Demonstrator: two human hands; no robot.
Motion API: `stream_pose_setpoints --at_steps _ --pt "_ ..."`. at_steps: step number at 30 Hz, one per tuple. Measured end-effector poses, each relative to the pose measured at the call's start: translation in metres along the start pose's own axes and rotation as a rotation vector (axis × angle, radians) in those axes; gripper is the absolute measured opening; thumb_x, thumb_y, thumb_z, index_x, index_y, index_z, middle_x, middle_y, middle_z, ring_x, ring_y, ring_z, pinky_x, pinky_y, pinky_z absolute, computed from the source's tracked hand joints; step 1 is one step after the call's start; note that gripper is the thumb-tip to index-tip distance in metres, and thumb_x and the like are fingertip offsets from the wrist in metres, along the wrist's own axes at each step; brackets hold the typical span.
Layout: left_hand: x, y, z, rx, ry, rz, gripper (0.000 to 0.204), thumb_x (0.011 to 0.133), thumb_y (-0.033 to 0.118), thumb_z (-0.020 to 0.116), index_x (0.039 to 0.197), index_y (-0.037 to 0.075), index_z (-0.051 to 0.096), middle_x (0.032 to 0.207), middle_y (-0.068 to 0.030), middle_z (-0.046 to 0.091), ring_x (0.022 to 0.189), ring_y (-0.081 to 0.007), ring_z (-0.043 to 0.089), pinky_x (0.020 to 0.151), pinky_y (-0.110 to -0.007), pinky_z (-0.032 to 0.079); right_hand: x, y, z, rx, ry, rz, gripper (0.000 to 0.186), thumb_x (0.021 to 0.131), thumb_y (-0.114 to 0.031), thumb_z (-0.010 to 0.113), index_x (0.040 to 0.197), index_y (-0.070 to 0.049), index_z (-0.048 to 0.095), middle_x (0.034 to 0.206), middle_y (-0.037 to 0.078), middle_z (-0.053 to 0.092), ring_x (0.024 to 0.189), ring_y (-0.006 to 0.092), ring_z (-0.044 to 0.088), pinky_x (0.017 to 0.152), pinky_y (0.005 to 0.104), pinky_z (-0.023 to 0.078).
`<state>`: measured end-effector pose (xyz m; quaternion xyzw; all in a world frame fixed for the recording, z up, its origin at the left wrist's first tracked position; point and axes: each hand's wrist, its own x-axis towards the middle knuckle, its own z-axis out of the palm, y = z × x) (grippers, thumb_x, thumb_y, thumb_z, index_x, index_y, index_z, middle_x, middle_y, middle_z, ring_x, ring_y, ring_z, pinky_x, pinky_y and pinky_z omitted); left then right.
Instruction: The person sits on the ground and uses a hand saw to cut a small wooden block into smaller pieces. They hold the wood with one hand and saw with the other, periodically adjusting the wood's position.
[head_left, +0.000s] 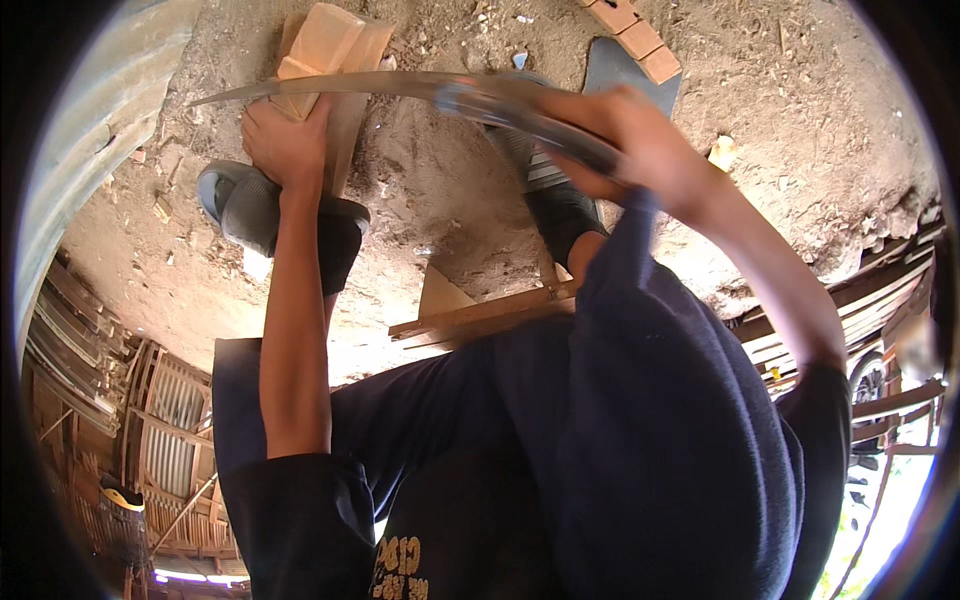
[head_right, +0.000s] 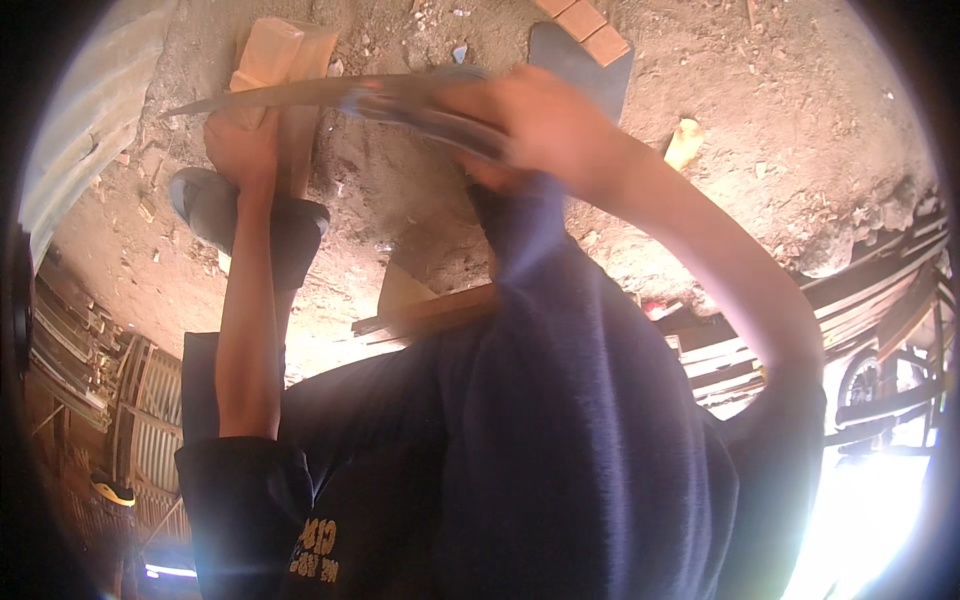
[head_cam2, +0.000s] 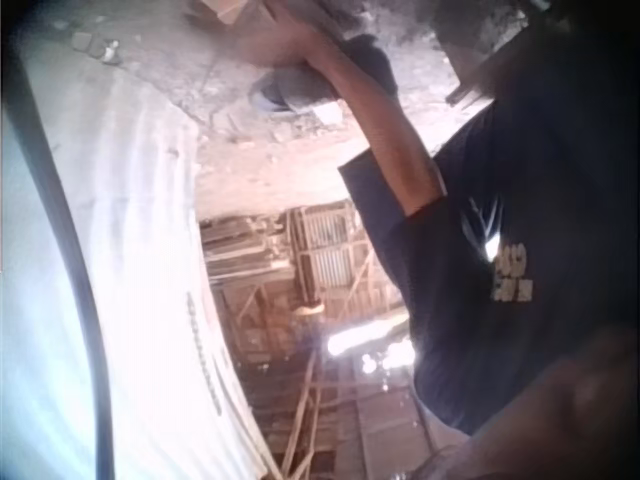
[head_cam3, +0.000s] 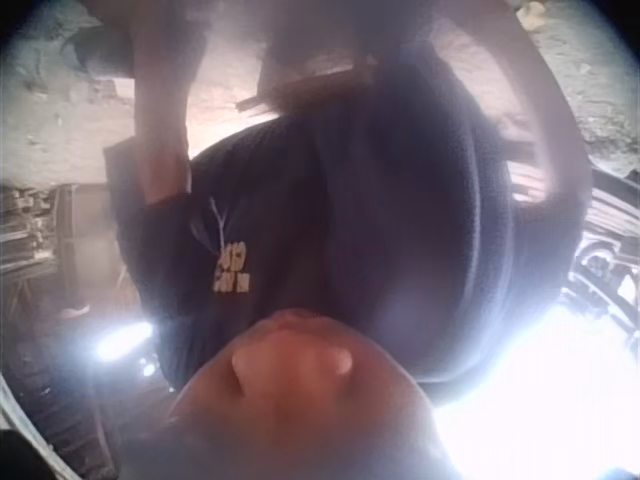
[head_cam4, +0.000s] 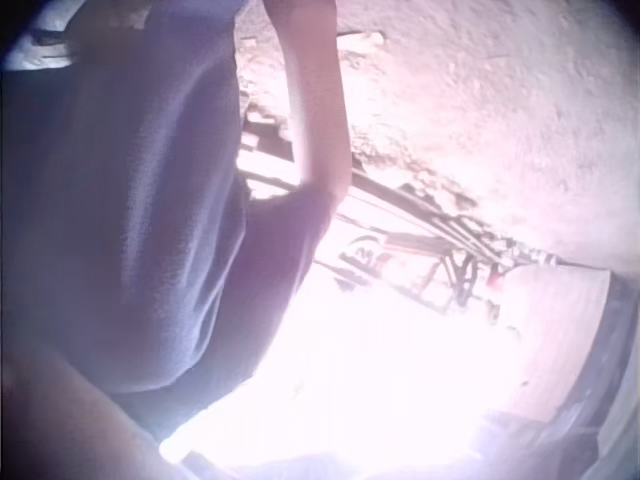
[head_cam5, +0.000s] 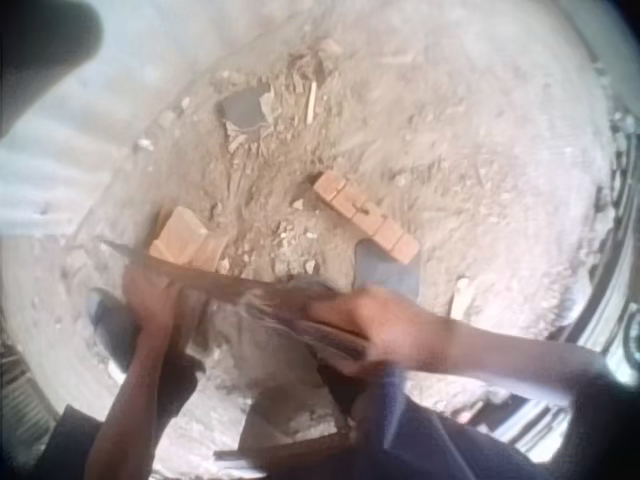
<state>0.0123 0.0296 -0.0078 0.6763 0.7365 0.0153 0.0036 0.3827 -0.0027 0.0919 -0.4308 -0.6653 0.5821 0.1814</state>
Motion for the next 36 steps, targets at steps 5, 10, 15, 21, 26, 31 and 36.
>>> stream_pose_setpoints --at_steps 5,10,15,21,26,31,36 --pt "0.002 -0.025 0.013 -0.067 -0.025 0.146 0.077 0.062 0.055 0.087 0.103 -0.002 0.057 0.103 -0.0206 0.059 0.099 -0.0424 0.055 0.089 -0.051 0.044 0.052 -0.015 0.045 -0.116 0.06 -0.095 0.014 0.083 -0.015 0.065 0.091 -0.004 0.063 0.072 0.016 0.063 0.064 0.0345 0.064 0.063 0.0456 0.051" --pt "-0.001 -0.007 -0.002 0.007 0.017 0.047 0.076 0.061 0.053 0.088 0.103 -0.002 0.057 0.104 -0.0202 0.059 0.102 -0.0418 0.055 0.091 -0.051 0.043 -0.041 -0.004 -0.008 0.039 -0.034 0.119 0.006 0.084 -0.004 0.064 0.088 -0.003 0.06 0.071 0.017 0.058 0.065 0.0325 0.062 0.058 0.0398 0.046" --pt "-0.002 -0.007 0.004 -0.017 -0.018 0.018 0.077 0.06 0.051 0.089 0.105 -0.002 0.057 0.106 -0.0196 0.058 0.104 -0.0408 0.055 0.092 -0.051 0.043 0.0 -0.01 0.015 -0.019 0.014 0.015 0.011 0.081 -0.009 0.066 0.083 -0.003 0.058 0.07 0.017 0.058 0.067 0.0386 0.061 0.061 0.0439 0.048" --pt "-0.002 -0.02 0.012 -0.024 -0.057 0.078 0.08 0.06 0.051 0.089 0.108 -0.002 0.056 0.106 -0.0198 0.058 0.104 -0.0408 0.054 0.092 -0.052 0.043 0.016 -0.023 0.027 -0.032 0.059 0.015 0.014 0.082 -0.015 0.067 0.093 -0.005 0.065 0.076 0.017 0.064 0.071 0.0364 0.064 0.065 0.0468 0.051" --pt "-0.006 -0.013 -0.003 0.014 -0.023 0.019 0.08 0.061 0.051 0.089 0.109 -0.003 0.055 0.105 -0.0199 0.058 0.103 -0.0419 0.054 0.092 -0.052 0.042 -0.046 -0.017 -0.003 -0.083 -0.035 0.022 0.011 0.083 -0.011 0.067 0.087 -0.003 0.06 0.069 0.016 0.057 0.064 0.0369 0.06 0.06 0.0438 0.047" --pt "-0.002 -0.015 0.009 -0.07 0.004 0.082 0.079 0.06 0.052 0.089 0.106 -0.003 0.055 0.103 -0.0205 0.058 0.102 -0.0419 0.054 0.092 -0.052 0.043 0.046 -0.024 0.041 -0.137 0.028 -0.061 0.02 0.09 -0.026 0.061 0.087 -0.006 0.066 0.076 0.019 0.067 0.074 0.0392 0.065 0.069 0.0499 0.052" --pt "0.001 -0.006 0.006 -0.063 -0.039 0.035 0.076 0.061 0.053 0.088 0.102 -0.003 0.056 0.103 -0.021 0.057 0.101 -0.0415 0.054 0.091 -0.052 0.043 0.007 -0.015 0.023 -0.063 0.12 -0.037 0.023 0.083 -0.011 0.065 0.106 -0.006 0.064 0.075 0.017 0.062 0.068 0.037 0.064 0.064 0.0437 0.051"
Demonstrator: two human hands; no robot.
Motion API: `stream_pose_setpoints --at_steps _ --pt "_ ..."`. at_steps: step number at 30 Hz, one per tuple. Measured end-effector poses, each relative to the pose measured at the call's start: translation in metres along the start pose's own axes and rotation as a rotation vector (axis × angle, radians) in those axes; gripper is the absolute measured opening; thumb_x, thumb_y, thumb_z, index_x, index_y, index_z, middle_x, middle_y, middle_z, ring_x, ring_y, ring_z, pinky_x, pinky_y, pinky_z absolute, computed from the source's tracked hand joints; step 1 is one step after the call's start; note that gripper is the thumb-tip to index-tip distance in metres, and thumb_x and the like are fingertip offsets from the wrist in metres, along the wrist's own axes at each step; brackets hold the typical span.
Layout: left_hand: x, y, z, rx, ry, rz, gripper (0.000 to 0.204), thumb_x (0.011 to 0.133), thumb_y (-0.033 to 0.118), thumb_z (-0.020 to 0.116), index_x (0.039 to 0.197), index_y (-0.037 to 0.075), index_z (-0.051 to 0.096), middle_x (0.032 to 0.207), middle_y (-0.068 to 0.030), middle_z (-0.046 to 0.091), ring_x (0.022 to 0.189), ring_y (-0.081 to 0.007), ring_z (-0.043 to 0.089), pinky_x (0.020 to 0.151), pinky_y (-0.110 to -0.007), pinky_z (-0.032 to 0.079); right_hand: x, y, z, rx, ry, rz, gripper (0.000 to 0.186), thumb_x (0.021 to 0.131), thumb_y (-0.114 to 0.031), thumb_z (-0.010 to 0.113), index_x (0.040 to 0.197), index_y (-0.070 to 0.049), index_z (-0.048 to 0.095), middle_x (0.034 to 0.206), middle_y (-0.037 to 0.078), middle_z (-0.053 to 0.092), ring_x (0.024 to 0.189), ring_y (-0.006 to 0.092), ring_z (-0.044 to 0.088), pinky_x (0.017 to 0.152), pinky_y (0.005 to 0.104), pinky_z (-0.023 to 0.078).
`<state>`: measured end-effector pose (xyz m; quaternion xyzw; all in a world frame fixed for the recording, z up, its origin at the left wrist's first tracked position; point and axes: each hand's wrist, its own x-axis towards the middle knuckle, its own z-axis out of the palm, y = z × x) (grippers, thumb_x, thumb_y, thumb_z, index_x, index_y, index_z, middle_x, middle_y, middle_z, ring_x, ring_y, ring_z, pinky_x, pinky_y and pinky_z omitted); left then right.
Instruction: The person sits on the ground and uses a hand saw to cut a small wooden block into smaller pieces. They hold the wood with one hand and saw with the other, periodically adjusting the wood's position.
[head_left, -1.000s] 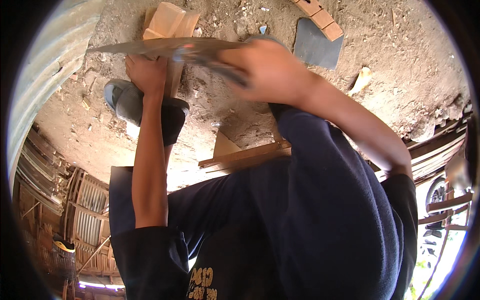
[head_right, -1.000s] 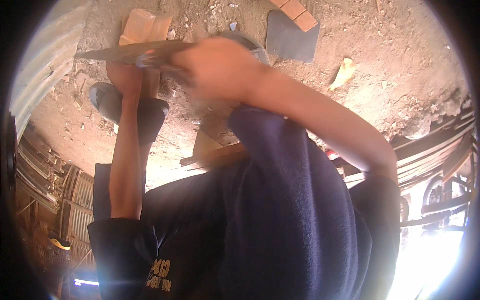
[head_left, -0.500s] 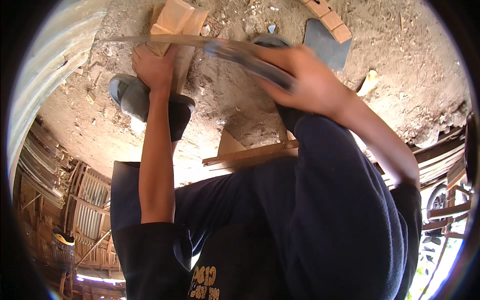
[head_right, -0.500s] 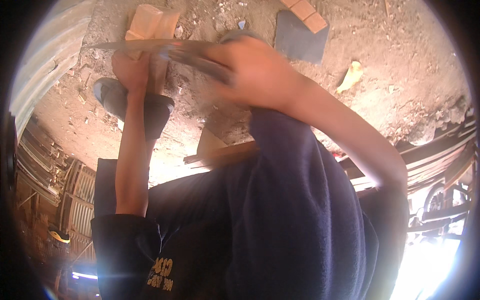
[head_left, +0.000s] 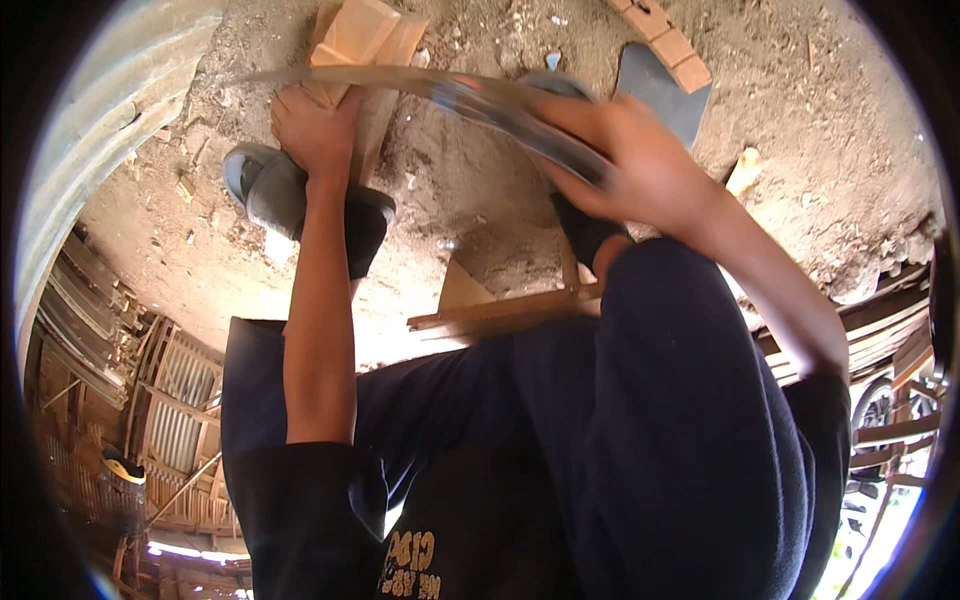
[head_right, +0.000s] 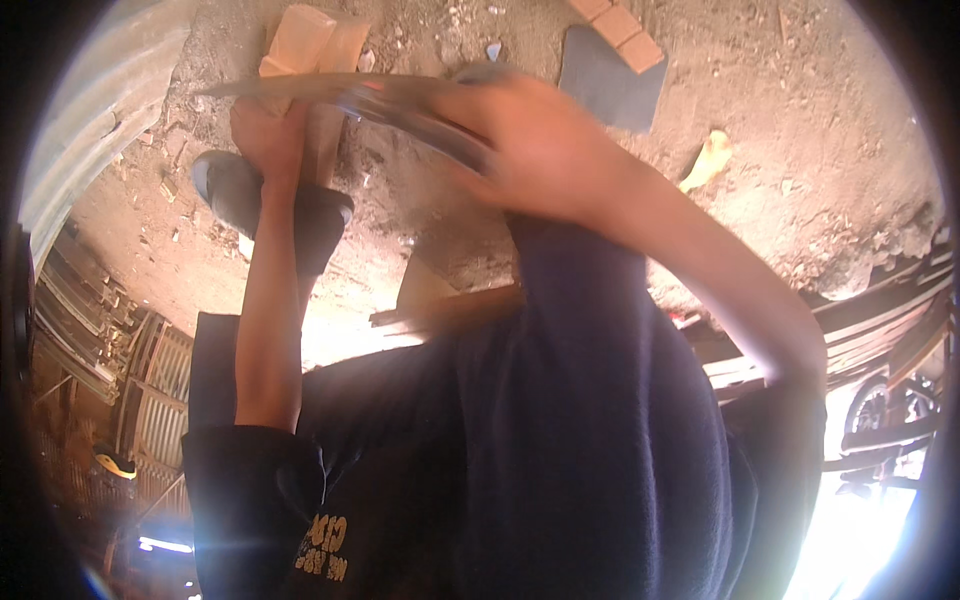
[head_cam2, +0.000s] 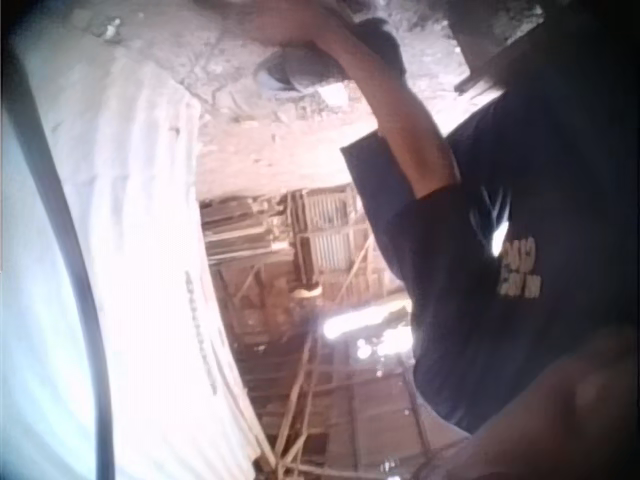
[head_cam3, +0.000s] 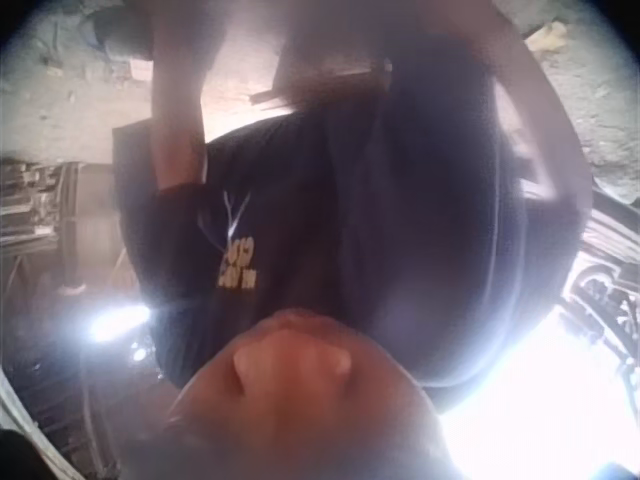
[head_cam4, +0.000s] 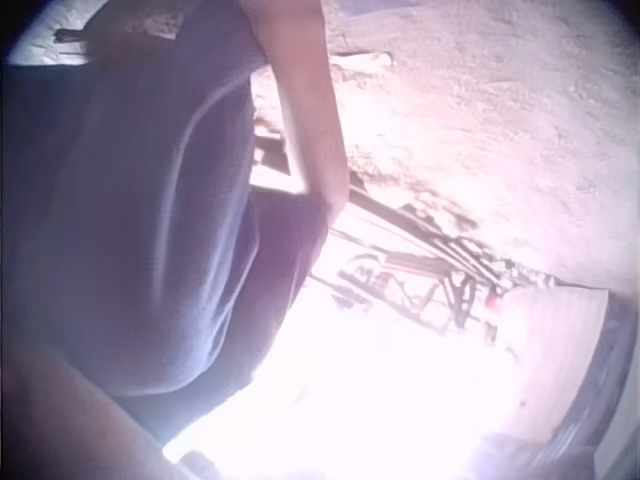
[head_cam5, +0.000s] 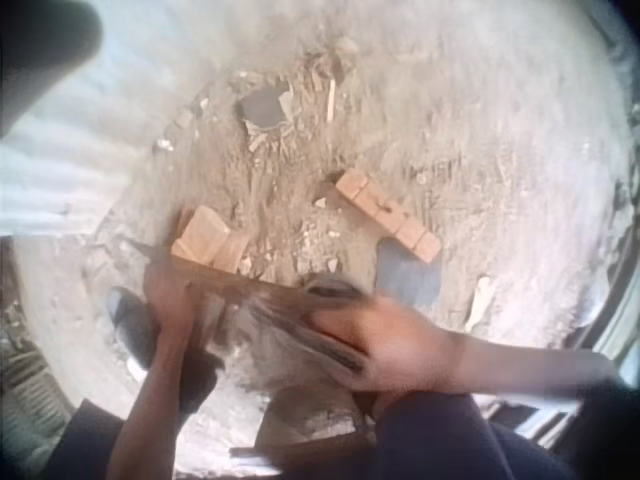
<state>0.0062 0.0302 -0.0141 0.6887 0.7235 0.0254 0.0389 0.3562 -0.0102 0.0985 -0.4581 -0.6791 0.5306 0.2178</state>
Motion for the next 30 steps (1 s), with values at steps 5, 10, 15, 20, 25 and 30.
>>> stream_pose_setpoints --at_steps 5,10,15,20,25,30 --pt "-0.008 0.001 -0.006 0.099 0.051 -0.027 0.076 0.062 0.055 0.087 0.1 -0.002 0.056 0.103 -0.0206 0.057 0.1 -0.0413 0.054 0.09 -0.052 0.043 -0.057 -0.002 -0.038 0.015 -0.151 0.076 0.008 0.08 -0.006 0.066 0.084 -0.003 0.061 0.07 0.016 0.059 0.064 0.0357 0.062 0.06 0.0419 0.049" --pt "0.0 -0.011 0.003 0.023 -0.024 0.047 0.077 0.062 0.055 0.087 0.103 -0.003 0.056 0.104 -0.0202 0.057 0.102 -0.0414 0.054 0.091 -0.051 0.042 0.028 0.002 0.022 -0.05 -0.019 -0.04 0.014 0.082 -0.015 0.067 0.091 -0.006 0.061 0.074 0.017 0.063 0.066 0.0367 0.063 0.061 0.0436 0.049" --pt "0.002 -0.004 0.001 0.023 0.029 0.007 0.078 0.062 0.051 0.088 0.109 -0.002 0.057 0.107 -0.0205 0.057 0.106 -0.0416 0.053 0.093 -0.051 0.042 -0.022 0.009 -0.013 -0.01 -0.088 0.03 0.01 0.082 -0.011 0.066 0.086 -0.003 0.06 0.071 0.017 0.06 0.063 0.0374 0.061 0.059 0.043 0.048" --pt "-0.008 0.004 -0.008 0.066 -0.01 -0.098 0.078 0.062 0.05 0.088 0.111 -0.002 0.057 0.109 -0.0204 0.057 0.109 -0.0412 0.053 0.095 -0.051 0.041 -0.035 0.009 -0.027 0.004 -0.081 -0.004 0.008 0.08 -0.007 0.066 0.081 -0.003 0.058 0.07 0.016 0.058 0.063 0.0355 0.061 0.058 0.0418 0.048" --pt "0.001 -0.015 0.004 0.004 -0.046 0.061 0.078 0.062 0.05 0.088 0.11 -0.003 0.057 0.109 -0.0198 0.057 0.109 -0.0405 0.053 0.096 -0.051 0.041 0.042 -0.006 0.023 -0.043 -0.064 -0.045 0.013 0.082 -0.015 0.065 0.09 -0.005 0.061 0.074 0.017 0.062 0.068 0.0371 0.063 0.063 0.0438 0.049" --pt "0.001 -0.001 -0.005 0.062 0.012 -0.017 0.078 0.064 0.052 0.087 0.111 -0.003 0.057 0.108 -0.0202 0.057 0.108 -0.0411 0.053 0.094 -0.051 0.042 -0.039 0.009 -0.023 0.019 -0.101 0.092 0.007 0.082 -0.008 0.064 0.085 -0.003 0.062 0.07 0.017 0.059 0.065 0.0353 0.063 0.061 0.0423 0.049"
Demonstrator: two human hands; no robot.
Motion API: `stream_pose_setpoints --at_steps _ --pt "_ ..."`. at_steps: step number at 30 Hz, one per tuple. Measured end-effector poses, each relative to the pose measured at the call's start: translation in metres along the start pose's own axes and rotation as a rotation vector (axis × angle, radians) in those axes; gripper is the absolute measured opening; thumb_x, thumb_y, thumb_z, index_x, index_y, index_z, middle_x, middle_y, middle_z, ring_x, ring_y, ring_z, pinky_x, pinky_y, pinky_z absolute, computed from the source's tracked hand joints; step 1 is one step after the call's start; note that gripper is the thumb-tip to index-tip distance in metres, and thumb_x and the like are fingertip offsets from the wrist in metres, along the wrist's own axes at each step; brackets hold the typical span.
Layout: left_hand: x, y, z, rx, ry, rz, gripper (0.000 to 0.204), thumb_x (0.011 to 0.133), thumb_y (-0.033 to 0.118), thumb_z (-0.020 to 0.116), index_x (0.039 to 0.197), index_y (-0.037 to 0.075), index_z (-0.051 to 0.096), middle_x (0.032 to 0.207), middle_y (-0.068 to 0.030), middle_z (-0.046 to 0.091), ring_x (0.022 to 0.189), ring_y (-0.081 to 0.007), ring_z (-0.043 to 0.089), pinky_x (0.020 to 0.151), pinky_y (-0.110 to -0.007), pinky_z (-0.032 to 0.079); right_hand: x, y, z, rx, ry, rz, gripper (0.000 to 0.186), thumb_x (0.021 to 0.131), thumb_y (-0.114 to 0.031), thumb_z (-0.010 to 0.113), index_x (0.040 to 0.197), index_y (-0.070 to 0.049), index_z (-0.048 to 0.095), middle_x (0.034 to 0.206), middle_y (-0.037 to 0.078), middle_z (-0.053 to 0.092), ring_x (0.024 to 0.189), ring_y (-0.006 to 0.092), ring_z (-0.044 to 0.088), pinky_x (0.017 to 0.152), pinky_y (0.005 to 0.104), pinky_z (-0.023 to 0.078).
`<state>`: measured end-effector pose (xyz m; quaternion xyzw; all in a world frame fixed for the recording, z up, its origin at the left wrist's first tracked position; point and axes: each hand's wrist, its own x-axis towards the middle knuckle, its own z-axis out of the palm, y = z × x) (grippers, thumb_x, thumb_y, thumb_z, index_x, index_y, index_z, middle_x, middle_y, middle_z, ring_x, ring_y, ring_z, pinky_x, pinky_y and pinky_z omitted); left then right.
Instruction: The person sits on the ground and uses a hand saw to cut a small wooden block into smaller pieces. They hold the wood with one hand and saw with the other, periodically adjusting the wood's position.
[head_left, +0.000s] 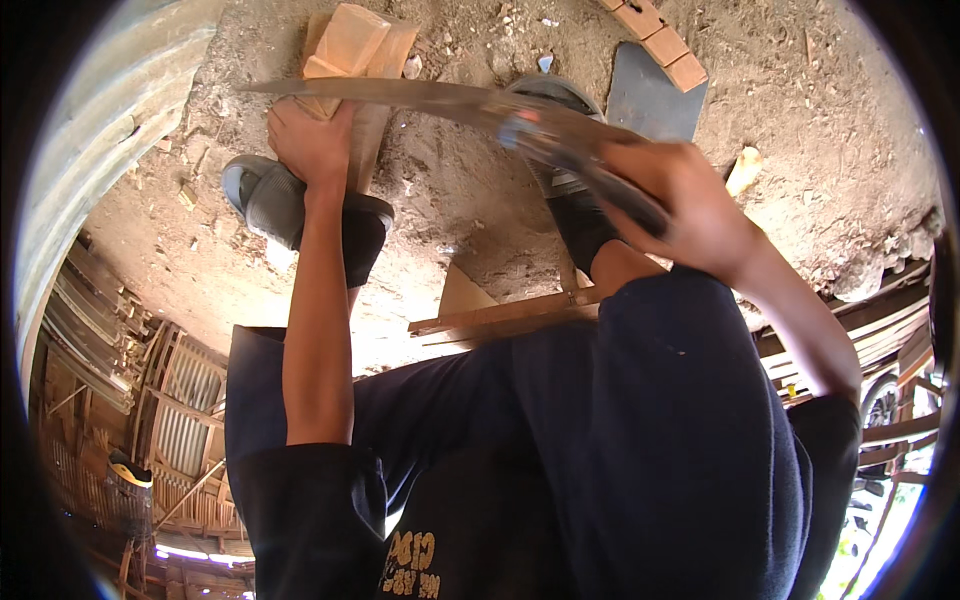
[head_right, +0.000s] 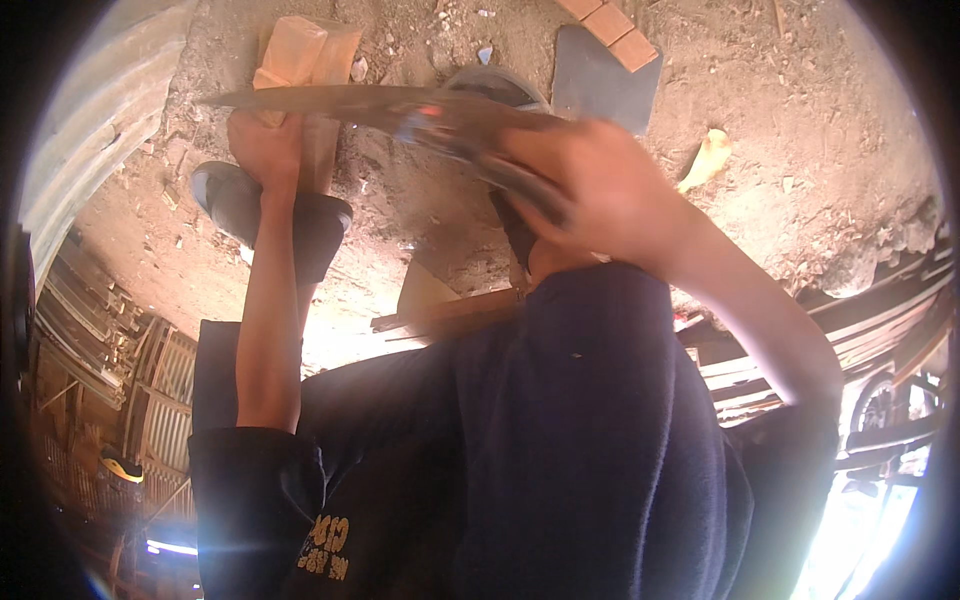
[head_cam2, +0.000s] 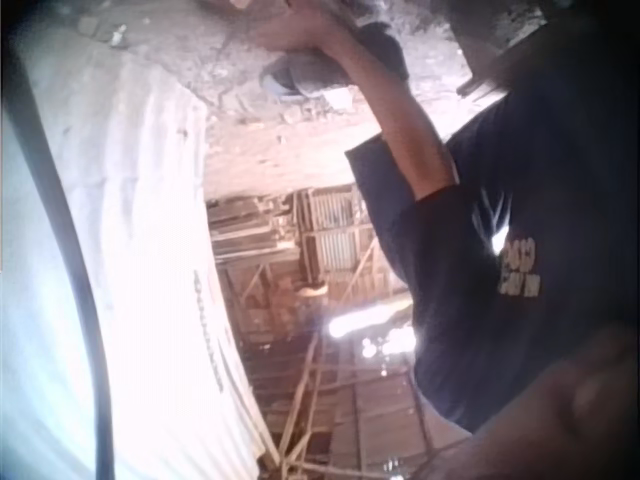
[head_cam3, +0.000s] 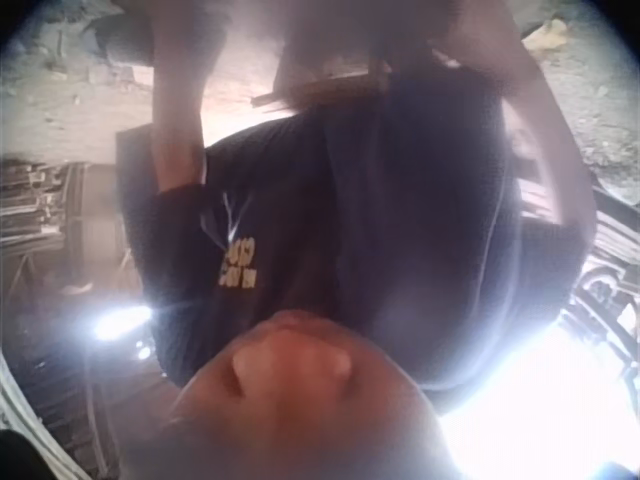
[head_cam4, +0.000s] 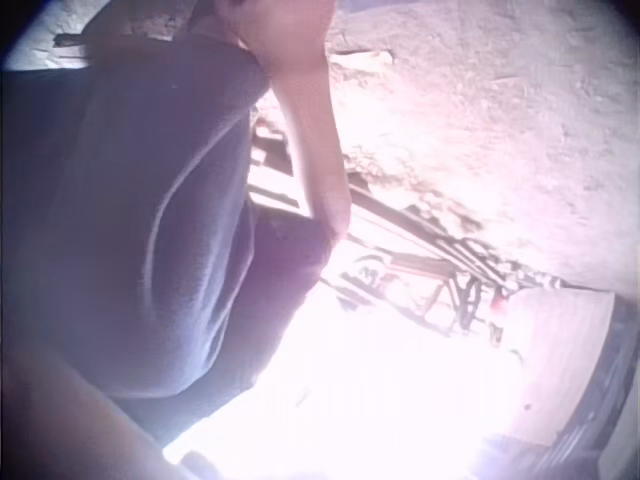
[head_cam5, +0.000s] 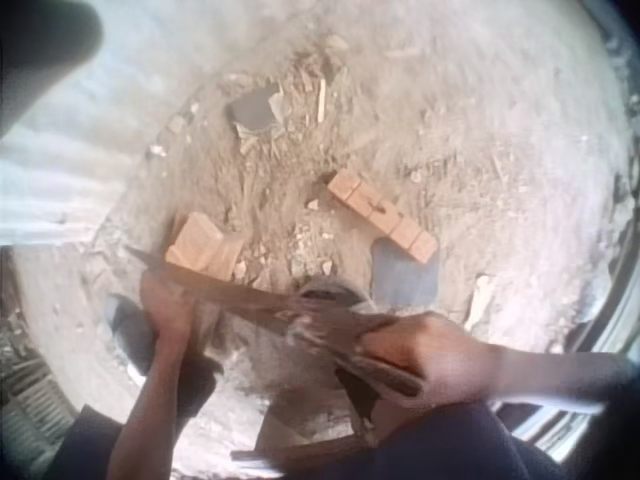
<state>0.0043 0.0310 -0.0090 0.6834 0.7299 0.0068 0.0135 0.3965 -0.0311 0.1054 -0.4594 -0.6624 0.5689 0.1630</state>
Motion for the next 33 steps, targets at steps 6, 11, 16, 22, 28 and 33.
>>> stream_pose_setpoints --at_steps 6,11,16,22,28,33 --pt "-0.003 0.002 0.005 -0.009 -0.031 -0.025 0.079 0.063 0.051 0.087 0.112 -0.004 0.056 0.109 -0.0213 0.057 0.107 -0.0419 0.054 0.094 -0.051 0.042 0.037 0.012 0.006 0.006 0.012 -0.098 0.014 0.08 -0.011 0.067 0.089 -0.002 0.062 0.076 0.018 0.062 0.069 0.0364 0.064 0.063 0.0431 0.051" --pt "-0.004 -0.022 0.021 -0.035 -0.017 0.08 0.079 0.062 0.052 0.087 0.109 -0.004 0.057 0.107 -0.0203 0.058 0.106 -0.0417 0.054 0.094 -0.051 0.042 0.076 0.002 0.043 -0.035 0.063 -0.18 0.022 0.082 -0.017 0.068 0.1 -0.006 0.066 0.065 0.016 0.061 0.066 0.0321 0.065 0.063 0.0442 0.051" --pt "-0.009 0.004 -0.001 0.0 0.017 0.019 0.079 0.059 0.052 0.089 0.106 -0.003 0.057 0.106 -0.0205 0.058 0.105 -0.0424 0.054 0.094 -0.051 0.043 -0.005 0.021 -0.011 -0.012 -0.088 -0.025 0.012 0.088 -0.016 0.062 0.095 -0.007 0.064 0.081 0.016 0.064 0.072 0.0377 0.063 0.066 0.0476 0.05" --pt "-0.009 -0.004 0.011 -0.059 -0.018 0.018 0.08 0.06 0.055 0.088 0.106 -0.002 0.057 0.104 -0.0208 0.058 0.102 -0.0425 0.055 0.092 -0.051 0.043 0.068 0.013 0.039 -0.032 0.023 -0.201 0.018 0.083 -0.016 0.067 0.095 -0.005 0.06 0.074 0.017 0.06 0.066 0.0355 0.06 0.062 0.0438 0.049" --pt "-0.006 -0.002 -0.004 -0.027 0.034 0.016 0.081 0.06 0.056 0.088 0.106 -0.002 0.057 0.105 -0.0206 0.057 0.102 -0.0419 0.054 0.092 -0.051 0.042 -0.002 0.027 0.007 0.201 0.032 0.021 0.028 0.087 -0.014 0.063 0.113 -0.003 0.066 0.069 0.014 0.059 0.059 0.0192 0.056 0.058 0.0357 0.045" --pt "-0.01 0.012 0.001 -0.018 -0.006 -0.005 0.081 0.06 0.057 0.088 0.106 -0.002 0.057 0.106 -0.0198 0.057 0.104 -0.0413 0.053 0.093 -0.052 0.042 -0.033 0.027 0.0 0.083 0.02 0.057 0.007 0.087 -0.006 0.061 0.085 0.0 0.061 0.067 0.01 0.055 0.059 0.0163 0.052 0.056 0.0352 0.042"
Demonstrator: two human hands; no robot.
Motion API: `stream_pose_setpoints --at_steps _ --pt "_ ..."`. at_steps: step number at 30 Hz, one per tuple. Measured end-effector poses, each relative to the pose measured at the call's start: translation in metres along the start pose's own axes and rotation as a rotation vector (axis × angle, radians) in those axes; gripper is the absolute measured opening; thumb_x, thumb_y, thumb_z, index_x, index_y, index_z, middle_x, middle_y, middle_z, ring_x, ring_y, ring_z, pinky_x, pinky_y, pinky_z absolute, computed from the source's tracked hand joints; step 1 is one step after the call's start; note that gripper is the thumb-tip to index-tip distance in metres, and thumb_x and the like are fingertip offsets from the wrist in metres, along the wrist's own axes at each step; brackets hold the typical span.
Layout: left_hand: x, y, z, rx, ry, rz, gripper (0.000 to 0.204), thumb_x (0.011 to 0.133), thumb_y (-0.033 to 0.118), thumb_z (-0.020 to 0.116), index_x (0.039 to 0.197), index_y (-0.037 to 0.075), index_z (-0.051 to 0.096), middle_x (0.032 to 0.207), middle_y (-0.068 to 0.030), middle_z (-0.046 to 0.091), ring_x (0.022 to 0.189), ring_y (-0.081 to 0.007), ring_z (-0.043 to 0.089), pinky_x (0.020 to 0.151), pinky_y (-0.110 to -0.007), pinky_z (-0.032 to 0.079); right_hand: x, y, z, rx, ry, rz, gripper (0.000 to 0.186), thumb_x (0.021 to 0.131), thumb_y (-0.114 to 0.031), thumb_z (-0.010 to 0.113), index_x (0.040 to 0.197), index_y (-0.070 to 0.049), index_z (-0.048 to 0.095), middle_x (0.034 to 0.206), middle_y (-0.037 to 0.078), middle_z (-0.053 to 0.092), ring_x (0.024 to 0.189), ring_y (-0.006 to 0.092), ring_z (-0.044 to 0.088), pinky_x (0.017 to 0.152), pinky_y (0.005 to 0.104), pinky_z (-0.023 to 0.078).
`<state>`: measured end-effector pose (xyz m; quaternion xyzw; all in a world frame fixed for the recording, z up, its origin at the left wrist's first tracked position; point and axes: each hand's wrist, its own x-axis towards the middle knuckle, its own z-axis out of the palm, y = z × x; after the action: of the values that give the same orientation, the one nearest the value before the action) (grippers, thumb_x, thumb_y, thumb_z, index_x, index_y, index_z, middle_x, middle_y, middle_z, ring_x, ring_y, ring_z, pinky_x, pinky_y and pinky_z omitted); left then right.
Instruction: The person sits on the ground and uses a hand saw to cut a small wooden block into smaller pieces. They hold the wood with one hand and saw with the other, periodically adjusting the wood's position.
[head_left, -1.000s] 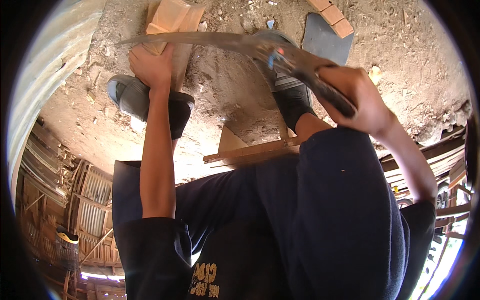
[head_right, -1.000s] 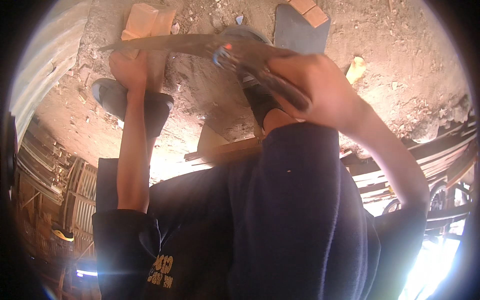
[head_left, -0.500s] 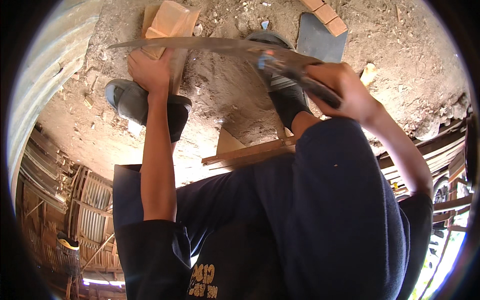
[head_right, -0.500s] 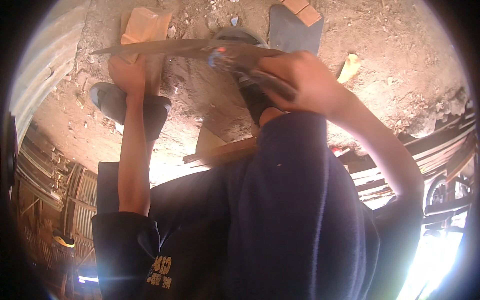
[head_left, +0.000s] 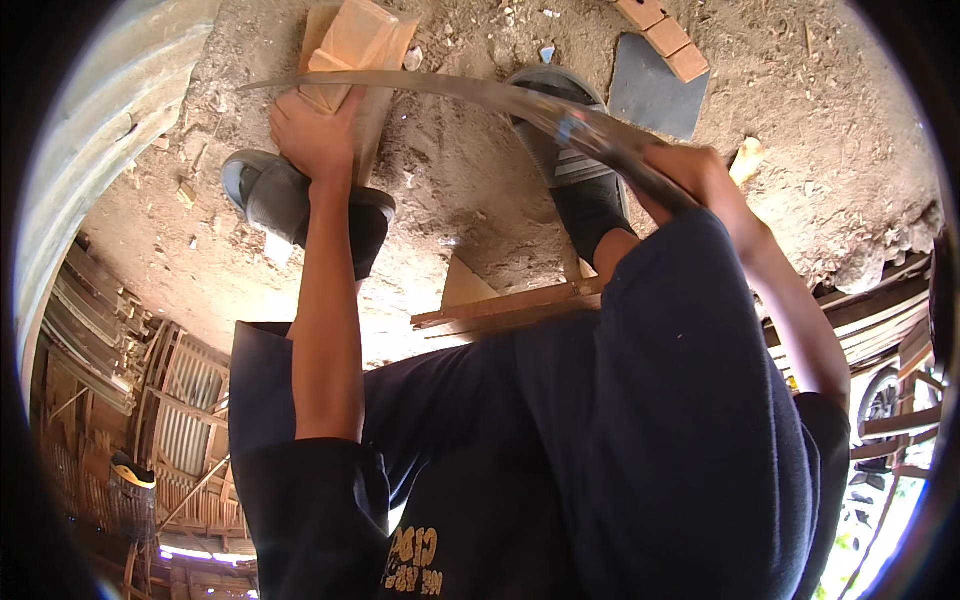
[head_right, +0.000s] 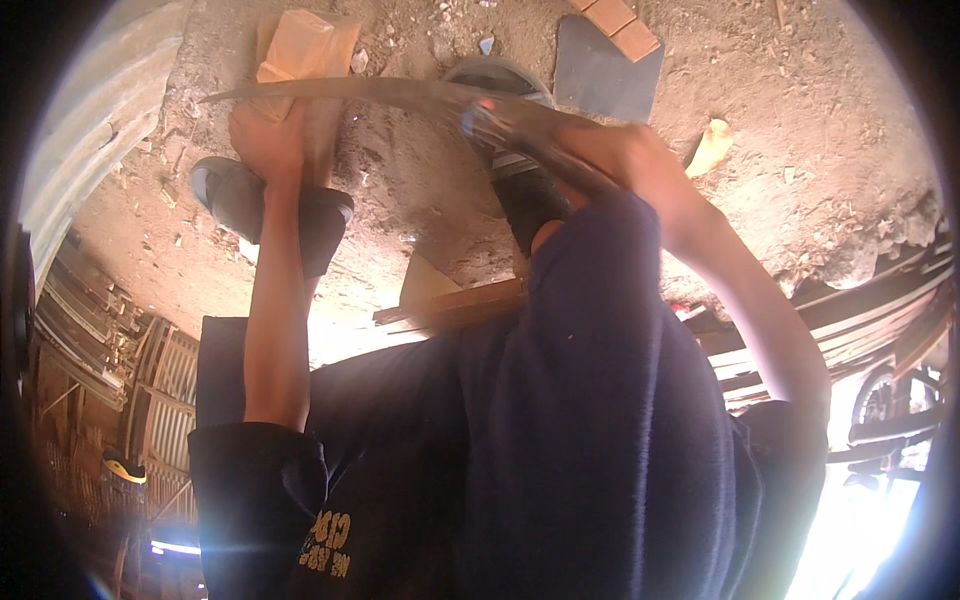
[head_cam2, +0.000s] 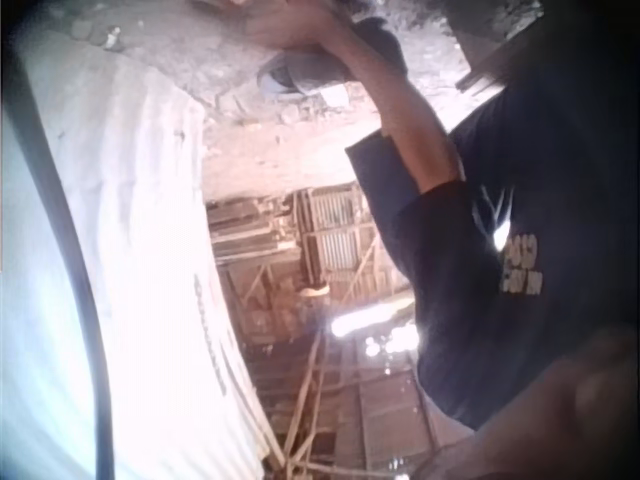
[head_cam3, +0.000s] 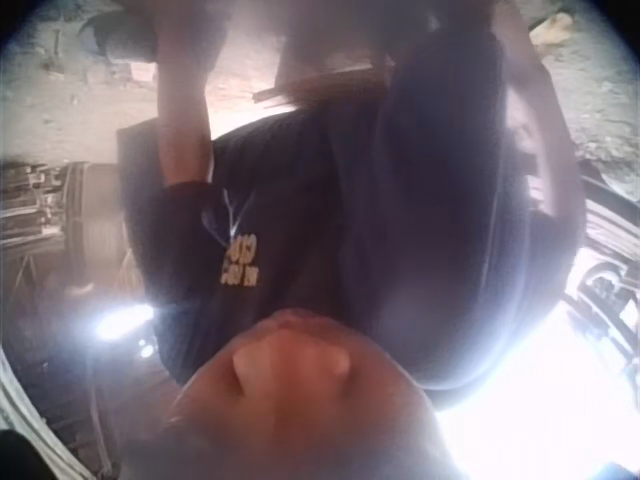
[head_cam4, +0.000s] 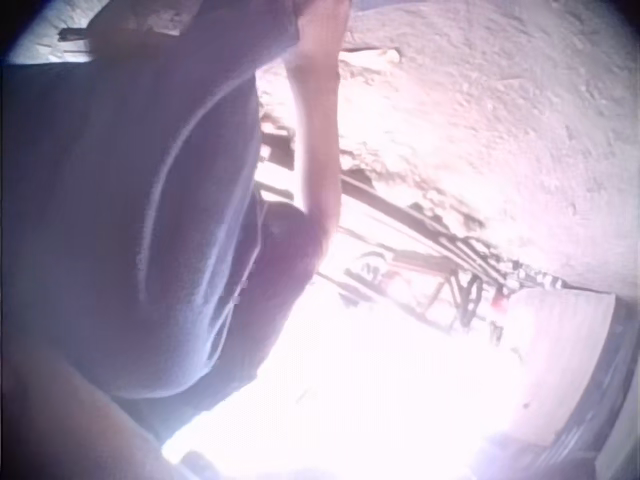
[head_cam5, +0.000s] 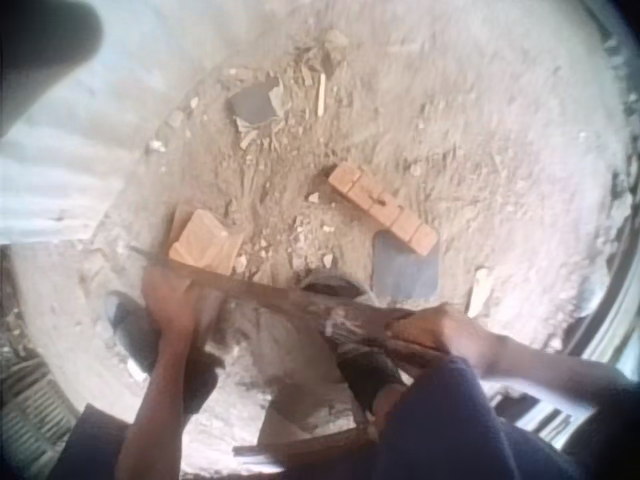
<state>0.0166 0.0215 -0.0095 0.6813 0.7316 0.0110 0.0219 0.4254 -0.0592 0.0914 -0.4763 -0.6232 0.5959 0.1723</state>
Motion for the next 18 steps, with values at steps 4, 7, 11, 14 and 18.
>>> stream_pose_setpoints --at_steps 4,7,11,14,18 --pt "0.004 -0.025 0.008 0.003 0.0 0.068 0.077 0.06 0.053 0.088 0.105 -0.002 0.057 0.106 -0.02 0.057 0.104 -0.0416 0.053 0.094 -0.052 0.041 0.095 -0.007 0.051 -0.102 0.049 -0.247 0.02 0.077 -0.013 0.066 0.095 -0.008 0.06 0.077 0.015 0.061 0.07 0.0324 0.061 0.065 0.042 0.049" --pt "0.0 -0.02 0.009 -0.048 -0.005 0.079 0.076 0.061 0.049 0.088 0.107 -0.003 0.057 0.107 -0.0205 0.057 0.104 -0.0419 0.053 0.094 -0.052 0.041 0.079 -0.02 0.054 -0.143 -0.022 -0.129 0.018 0.076 -0.012 0.066 0.092 -0.007 0.058 0.075 0.015 0.059 0.073 0.0356 0.061 0.067 0.0438 0.048" --pt "-0.001 -0.009 -0.003 0.021 -0.034 -0.025 0.078 0.062 0.047 0.087 0.11 -0.005 0.056 0.108 -0.0214 0.057 0.105 -0.043 0.053 0.095 -0.052 0.041 0.002 0.007 -0.004 -0.13 -0.025 -0.07 0.014 0.077 -0.012 0.066 0.078 -0.003 0.055 0.067 0.014 0.053 0.065 0.034 0.057 0.06 0.0416 0.045" --pt "-0.001 -0.01 -0.003 0.053 -0.024 -0.02 0.08 0.062 0.049 0.087 0.111 -0.005 0.055 0.108 -0.0214 0.057 0.105 -0.0428 0.052 0.095 -0.052 0.041 0.01 0.005 0.002 -0.058 -0.015 -0.117 0.015 0.076 -0.012 0.066 0.074 -0.003 0.054 0.067 0.015 0.055 0.063 0.0318 0.058 0.059 0.0406 0.044" --pt "0.006 -0.011 0.005 -0.036 0.008 0.035 0.079 0.062 0.05 0.087 0.11 -0.003 0.056 0.108 -0.0206 0.057 0.106 -0.0422 0.052 0.095 -0.052 0.041 0.087 -0.012 0.045 -0.134 0.054 -0.234 0.021 0.079 -0.016 0.068 0.096 -0.008 0.061 0.081 0.018 0.063 0.072 0.0385 0.062 0.064 0.0454 0.05"
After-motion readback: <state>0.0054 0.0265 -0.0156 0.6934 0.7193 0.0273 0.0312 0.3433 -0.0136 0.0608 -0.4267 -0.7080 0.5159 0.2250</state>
